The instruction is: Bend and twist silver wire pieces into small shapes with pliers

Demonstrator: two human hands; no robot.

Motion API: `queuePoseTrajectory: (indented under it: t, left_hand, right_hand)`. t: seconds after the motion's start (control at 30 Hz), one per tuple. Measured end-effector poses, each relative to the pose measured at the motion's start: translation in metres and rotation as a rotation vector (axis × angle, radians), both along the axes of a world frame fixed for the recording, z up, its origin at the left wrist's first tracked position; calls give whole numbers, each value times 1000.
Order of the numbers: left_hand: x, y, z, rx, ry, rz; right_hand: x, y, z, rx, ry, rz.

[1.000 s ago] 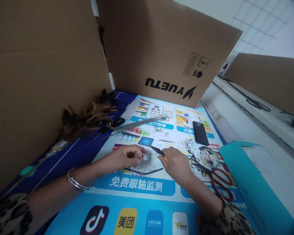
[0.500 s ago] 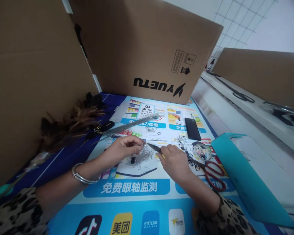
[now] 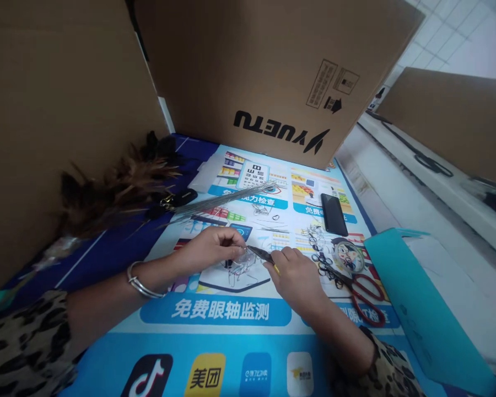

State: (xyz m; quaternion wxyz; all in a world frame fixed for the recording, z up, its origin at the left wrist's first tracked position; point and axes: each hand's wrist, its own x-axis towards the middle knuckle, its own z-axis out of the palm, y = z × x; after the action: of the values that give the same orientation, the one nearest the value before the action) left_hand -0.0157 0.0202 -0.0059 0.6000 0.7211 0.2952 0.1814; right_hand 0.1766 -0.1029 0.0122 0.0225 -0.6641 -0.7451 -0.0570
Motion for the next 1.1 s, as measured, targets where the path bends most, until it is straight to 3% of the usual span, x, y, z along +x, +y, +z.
queuePoseTrajectory:
  t: [0.2, 0.33, 0.5, 0.7, 0.87, 1.1]
  left_hand:
    - [-5, 9, 8, -22, 90, -74]
    - [-7, 13, 8, -25, 150, -153]
    - [-8, 15, 5, 64, 201, -214]
    - [-10, 17, 12, 173, 147, -250]
    - [-15, 17, 20, 170, 133, -275]
    - [-16, 5, 24, 119, 69, -340]
  right_hand:
    - [8, 0, 13, -132, 13, -4]
    - [12, -5, 30, -288, 26, 92]
    - [12, -16, 44, -278, -27, 119]
    - [7, -25, 31, -234, -128, 197]
    - [3, -27, 19, -191, -221, 275]
    - [7, -20, 14, -157, -123, 237]
